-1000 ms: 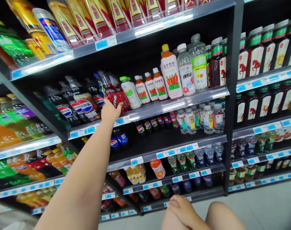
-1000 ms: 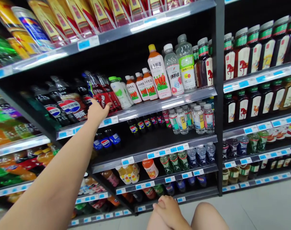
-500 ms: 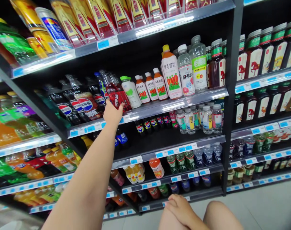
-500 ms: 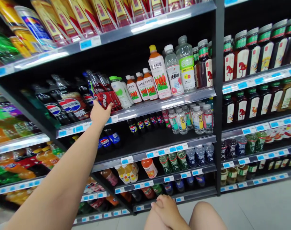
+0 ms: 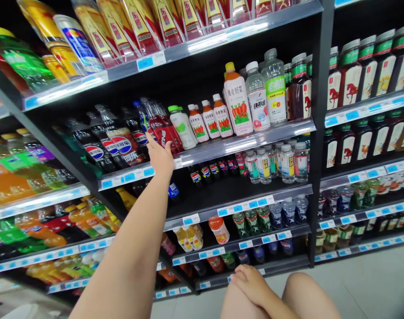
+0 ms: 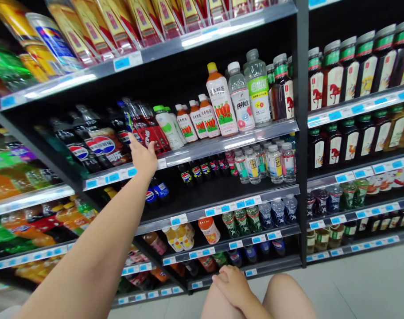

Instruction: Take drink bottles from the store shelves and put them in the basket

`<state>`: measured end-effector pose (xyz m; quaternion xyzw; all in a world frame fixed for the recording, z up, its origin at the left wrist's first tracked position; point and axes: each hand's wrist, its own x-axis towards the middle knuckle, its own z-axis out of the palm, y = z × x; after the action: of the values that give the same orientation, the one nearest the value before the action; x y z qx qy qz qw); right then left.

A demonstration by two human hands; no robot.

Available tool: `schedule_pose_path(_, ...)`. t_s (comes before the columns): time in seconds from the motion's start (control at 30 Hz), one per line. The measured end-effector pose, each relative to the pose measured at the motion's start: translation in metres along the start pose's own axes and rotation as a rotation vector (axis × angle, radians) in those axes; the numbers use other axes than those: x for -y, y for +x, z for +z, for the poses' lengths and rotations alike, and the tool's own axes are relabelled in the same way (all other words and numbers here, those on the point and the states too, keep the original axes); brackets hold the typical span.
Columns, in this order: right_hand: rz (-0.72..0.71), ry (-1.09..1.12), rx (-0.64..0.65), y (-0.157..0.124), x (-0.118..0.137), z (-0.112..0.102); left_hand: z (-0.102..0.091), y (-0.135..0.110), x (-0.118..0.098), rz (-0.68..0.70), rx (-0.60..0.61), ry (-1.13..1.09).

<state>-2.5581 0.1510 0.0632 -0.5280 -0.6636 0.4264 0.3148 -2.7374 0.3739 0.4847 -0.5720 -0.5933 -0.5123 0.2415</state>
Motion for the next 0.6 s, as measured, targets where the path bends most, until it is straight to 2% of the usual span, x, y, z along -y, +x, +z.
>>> schedule_pose_path(0.1,-0.013,-0.012,0.001,-0.002,0.002,-0.004,0.0,-0.039,-0.011,0.194,-0.176,-0.109)
schedule_pose_path(0.2,-0.012,-0.01,-0.001,-0.006,0.002,-0.009,-0.01,-0.12,-0.006,0.405,-0.163,-0.204)
schedule_pose_path(0.27,-0.02,0.008,-0.008,-0.007,-0.001,-0.011,-0.023,-0.197,0.019,0.595,-0.083,-0.223)
schedule_pose_path(0.3,-0.028,0.019,-0.011,-0.008,-0.003,-0.012,-0.032,-0.241,0.04,0.727,-0.067,-0.227)
schedule_pose_path(0.37,-0.044,0.043,-0.012,-0.009,-0.006,-0.015,-0.053,-0.336,0.097,0.94,0.003,-0.183)
schedule_pose_path(0.4,-0.049,0.053,-0.009,-0.01,-0.008,-0.016,-0.066,-0.385,0.13,0.93,0.07,-0.146)
schedule_pose_path(0.43,-0.054,0.065,-0.006,-0.012,-0.009,-0.017,-0.082,-0.434,0.165,0.825,0.162,-0.093)
schedule_pose_path(0.5,-0.062,0.095,-0.006,-0.015,-0.01,-0.021,-0.122,-0.528,0.23,0.431,0.425,0.152)
schedule_pose_path(0.53,-0.064,0.11,-0.006,-0.017,-0.011,-0.022,-0.145,-0.57,0.256,0.279,0.617,0.292)
schedule_pose_path(0.6,-0.064,0.137,-0.002,-0.022,-0.011,-0.026,-0.193,-0.643,0.29,-0.086,0.857,0.585)
